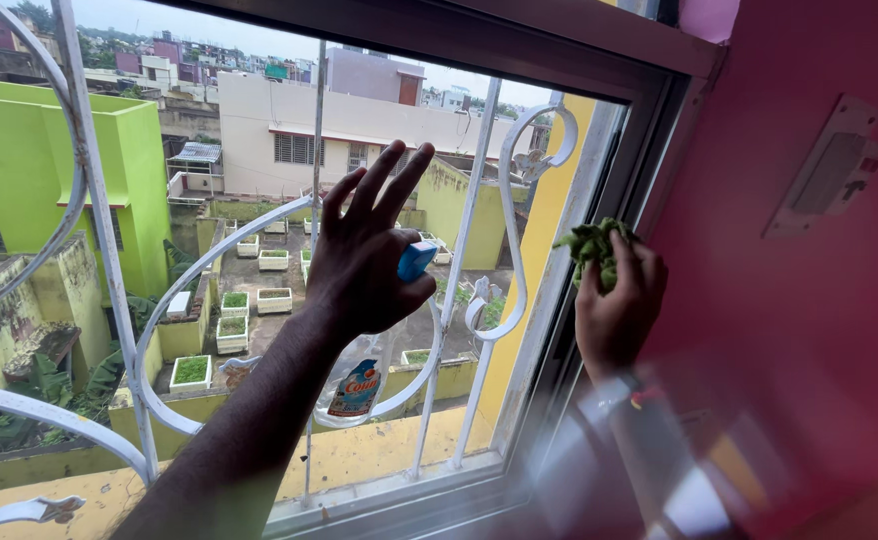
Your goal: The person cleans a glass window by spraying liquid from a bottle and wiping the surface with a cloth.
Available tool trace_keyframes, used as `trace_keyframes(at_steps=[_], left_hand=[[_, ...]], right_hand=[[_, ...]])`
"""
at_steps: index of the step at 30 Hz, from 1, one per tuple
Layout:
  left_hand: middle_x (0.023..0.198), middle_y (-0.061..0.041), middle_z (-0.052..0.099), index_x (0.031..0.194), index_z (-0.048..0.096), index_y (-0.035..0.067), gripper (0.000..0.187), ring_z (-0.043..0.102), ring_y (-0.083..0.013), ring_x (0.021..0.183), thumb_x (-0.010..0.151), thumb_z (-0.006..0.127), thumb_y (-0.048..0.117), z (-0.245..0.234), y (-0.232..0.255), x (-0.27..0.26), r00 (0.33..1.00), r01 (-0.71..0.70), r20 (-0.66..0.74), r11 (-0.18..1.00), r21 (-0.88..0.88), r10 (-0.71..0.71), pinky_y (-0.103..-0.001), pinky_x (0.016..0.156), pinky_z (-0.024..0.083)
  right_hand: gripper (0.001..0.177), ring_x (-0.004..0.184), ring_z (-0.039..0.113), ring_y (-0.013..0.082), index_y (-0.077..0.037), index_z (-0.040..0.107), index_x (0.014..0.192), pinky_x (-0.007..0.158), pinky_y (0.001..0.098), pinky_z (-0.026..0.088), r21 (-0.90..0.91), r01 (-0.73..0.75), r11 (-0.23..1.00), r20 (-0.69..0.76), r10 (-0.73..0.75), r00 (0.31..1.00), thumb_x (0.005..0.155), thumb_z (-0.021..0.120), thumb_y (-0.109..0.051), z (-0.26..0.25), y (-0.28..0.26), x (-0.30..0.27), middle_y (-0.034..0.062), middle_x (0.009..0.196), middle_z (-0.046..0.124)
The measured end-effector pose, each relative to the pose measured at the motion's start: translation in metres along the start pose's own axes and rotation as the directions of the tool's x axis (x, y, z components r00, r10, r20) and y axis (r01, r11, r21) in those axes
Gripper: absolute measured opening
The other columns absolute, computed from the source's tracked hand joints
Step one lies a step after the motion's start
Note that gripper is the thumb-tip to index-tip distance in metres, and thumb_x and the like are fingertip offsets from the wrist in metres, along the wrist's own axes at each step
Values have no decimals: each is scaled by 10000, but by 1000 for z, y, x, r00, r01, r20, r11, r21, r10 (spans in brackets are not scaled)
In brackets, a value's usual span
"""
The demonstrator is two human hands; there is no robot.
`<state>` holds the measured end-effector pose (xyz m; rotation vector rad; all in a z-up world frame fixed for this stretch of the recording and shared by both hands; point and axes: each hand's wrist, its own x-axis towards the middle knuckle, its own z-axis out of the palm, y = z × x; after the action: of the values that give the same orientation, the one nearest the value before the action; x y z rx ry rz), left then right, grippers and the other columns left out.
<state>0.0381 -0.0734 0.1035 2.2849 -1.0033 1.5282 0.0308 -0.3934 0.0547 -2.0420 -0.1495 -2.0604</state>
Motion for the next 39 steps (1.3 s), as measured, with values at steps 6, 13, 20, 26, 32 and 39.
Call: trace_keyframes(at_steps=[6, 13, 20, 26, 32, 39], left_hand=[[1708, -52, 152, 587, 711, 166, 218, 92, -267, 1578, 676, 734, 363, -2, 1, 4, 999, -14, -29, 1000, -26, 13, -461, 1252, 30], [1721, -33, 149, 609, 736, 192, 214, 77, -260, 1589, 704, 719, 382, -3, 2, 4, 1000, -17, -20, 1000, -5, 17, -456, 1254, 20], [1703, -45, 150, 620, 754, 195, 223, 36, -288, 1574, 683, 723, 406, -6, 3, 2, 999, 14, 46, 994, -111, -9, -498, 1253, 3], [1564, -147, 487, 732, 730, 82, 202, 341, -330, 1531, 696, 723, 280, -18, 17, -68, 986, 76, -116, 934, -350, -124, -494, 1224, 259], [934, -142, 692, 881, 667, 18, 223, 659, -337, 922, 741, 701, 188, -33, 16, -165, 941, 331, 87, 831, -447, -328, -451, 853, 494], [724, -174, 683, 884, 665, 41, 203, 681, -387, 674, 763, 703, 200, -39, 9, -235, 784, 618, 308, 626, -476, -539, -472, 608, 524]], right_hand=[[400, 1135, 599, 340, -3, 687, 1261, 990, 436, 483, 17, -36, 999, 70, 35, 997, 870, 744, -63, 10, -19, -28, 142, 1163, 614], [346, 1173, 595, 343, 18, 634, 1244, 1015, 435, 489, 179, -53, 982, 110, 33, 993, 914, 707, -56, 15, -35, 2, 172, 1234, 581], [361, 1235, 553, 400, 10, 568, 1252, 1070, 485, 435, 128, -36, 991, 109, 22, 994, 917, 680, -67, 11, -78, -33, 216, 1295, 548], [525, 1288, 458, 443, 67, 425, 1437, 1107, 529, 339, 91, -177, 980, 261, 148, 954, 1002, 608, -164, 0, -145, -137, 268, 1493, 431], [636, 1322, 391, 499, 100, 370, 1475, 1098, 566, 318, 167, -123, 978, 281, 72, 957, 940, 614, -142, 35, -202, -248, 299, 1544, 328], [386, 1110, 724, 270, -178, 705, 1278, 946, 387, 560, 483, -181, 857, 650, -212, 730, 948, 592, -13, 38, -128, -297, 84, 1282, 681]])
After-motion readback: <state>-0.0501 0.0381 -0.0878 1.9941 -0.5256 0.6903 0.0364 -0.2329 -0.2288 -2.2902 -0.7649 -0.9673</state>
